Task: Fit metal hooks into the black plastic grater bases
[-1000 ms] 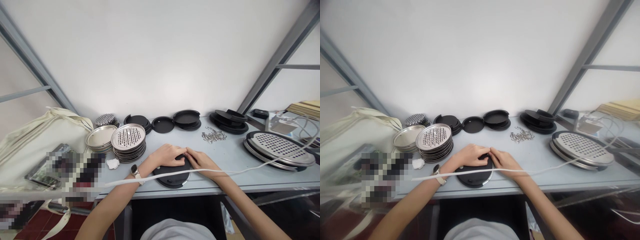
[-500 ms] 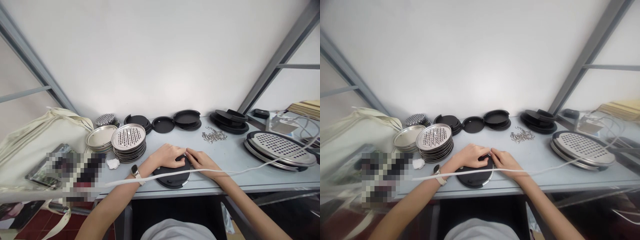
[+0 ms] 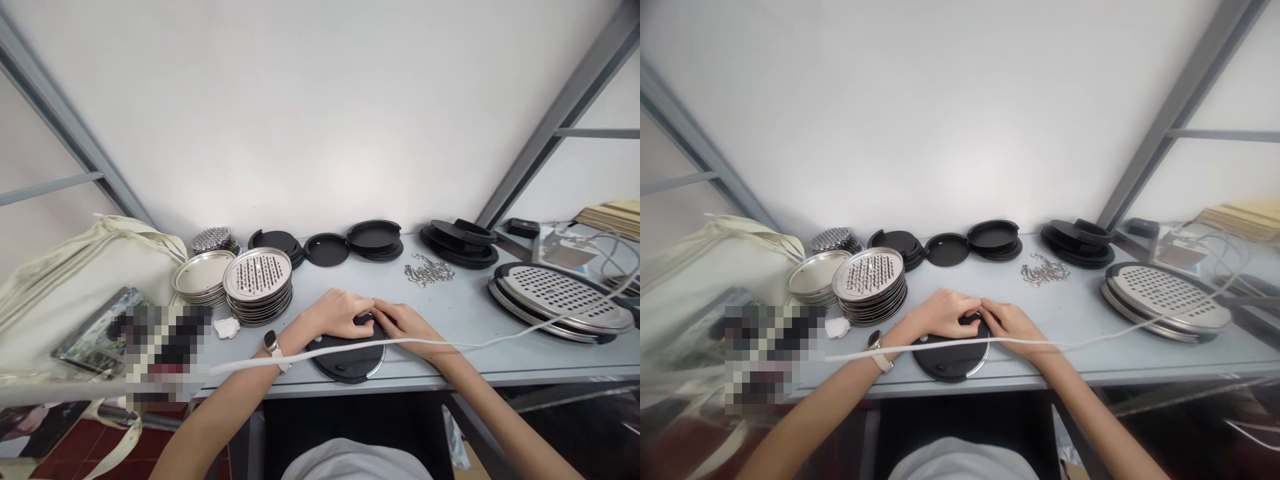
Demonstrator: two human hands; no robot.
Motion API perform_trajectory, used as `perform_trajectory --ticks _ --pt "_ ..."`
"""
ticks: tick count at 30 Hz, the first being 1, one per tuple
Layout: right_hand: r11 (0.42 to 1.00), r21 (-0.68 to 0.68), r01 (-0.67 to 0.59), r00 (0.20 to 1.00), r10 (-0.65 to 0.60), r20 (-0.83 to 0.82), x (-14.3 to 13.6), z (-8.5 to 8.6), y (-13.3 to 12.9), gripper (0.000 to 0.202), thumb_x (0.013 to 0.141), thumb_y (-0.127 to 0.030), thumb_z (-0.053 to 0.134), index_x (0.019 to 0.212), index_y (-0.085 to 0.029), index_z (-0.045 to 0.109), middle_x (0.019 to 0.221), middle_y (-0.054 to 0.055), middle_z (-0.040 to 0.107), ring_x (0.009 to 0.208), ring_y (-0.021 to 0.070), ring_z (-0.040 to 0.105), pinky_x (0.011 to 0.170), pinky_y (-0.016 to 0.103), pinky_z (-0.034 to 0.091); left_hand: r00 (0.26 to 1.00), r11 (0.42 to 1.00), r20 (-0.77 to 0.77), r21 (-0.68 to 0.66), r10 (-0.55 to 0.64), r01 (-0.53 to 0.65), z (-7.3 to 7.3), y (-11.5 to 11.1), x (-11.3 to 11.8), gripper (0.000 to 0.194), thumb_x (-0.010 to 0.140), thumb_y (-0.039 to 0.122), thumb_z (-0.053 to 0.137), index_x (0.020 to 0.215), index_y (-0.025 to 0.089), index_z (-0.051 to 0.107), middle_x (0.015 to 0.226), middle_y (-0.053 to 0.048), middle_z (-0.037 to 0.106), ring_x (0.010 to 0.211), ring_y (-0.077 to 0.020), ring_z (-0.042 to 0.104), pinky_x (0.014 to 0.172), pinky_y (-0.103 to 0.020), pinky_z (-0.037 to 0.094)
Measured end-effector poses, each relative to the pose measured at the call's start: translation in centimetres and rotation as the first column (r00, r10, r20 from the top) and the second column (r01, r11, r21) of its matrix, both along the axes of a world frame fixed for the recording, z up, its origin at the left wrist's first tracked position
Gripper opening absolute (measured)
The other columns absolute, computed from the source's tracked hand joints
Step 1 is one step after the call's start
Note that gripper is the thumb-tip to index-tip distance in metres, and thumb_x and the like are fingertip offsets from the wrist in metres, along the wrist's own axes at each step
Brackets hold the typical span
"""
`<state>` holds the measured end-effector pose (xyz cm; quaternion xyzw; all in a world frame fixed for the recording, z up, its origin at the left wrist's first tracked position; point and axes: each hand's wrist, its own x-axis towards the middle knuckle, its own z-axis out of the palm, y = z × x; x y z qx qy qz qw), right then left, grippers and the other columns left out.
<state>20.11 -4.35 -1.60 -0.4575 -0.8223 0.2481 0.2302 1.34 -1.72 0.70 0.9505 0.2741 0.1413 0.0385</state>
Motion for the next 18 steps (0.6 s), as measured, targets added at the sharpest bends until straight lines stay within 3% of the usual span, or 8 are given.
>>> perform_trajectory --ticks 4,9,18 --pt "1.0 -0.006 -0.014 1.0 0.014 -0.025 0.03 0.13 0.01 0.033 0.093 -0.035 0.029 0.097 -0.021 0.059 0.085 0.004 0.067 0.07 0.0158 0.059 0.067 0.026 0.043 0.998 0.998 0.015 -0.023 0.062 -0.062 0.2 -0.01 0.08 0.019 0.075 0.036 0.055 0.079 0.018 0.054 0.068 0.001 0.062 0.059 -0.013 0.055 0.053 -0.025 0.03" --pt "1.0 0.027 -0.004 0.999 0.003 0.038 0.2 -0.06 0.16 0.033 0.093 -0.037 0.028 0.093 -0.021 0.058 0.077 0.003 0.065 0.063 0.0155 0.058 0.063 0.026 0.041 0.989 0.989 0.03 -0.023 0.147 -0.146 0.39 -0.07 0.16 0.026 0.073 0.041 0.056 0.087 0.019 0.052 0.071 0.0 0.063 0.058 -0.0141 0.054 0.052 -0.025 0.03" --pt "0.999 0.033 0.001 0.999 -0.002 0.041 0.31 -0.13 0.12 0.034 0.093 -0.036 0.027 0.101 -0.023 0.057 0.083 0.004 0.067 0.068 0.0172 0.061 0.063 0.026 0.043 0.998 0.998 0.038 -0.053 0.043 -0.041 0.39 -0.07 0.18 0.014 0.077 0.032 0.053 0.081 0.018 0.052 0.065 0.003 0.058 0.055 -0.0109 0.052 0.051 -0.024 0.031"
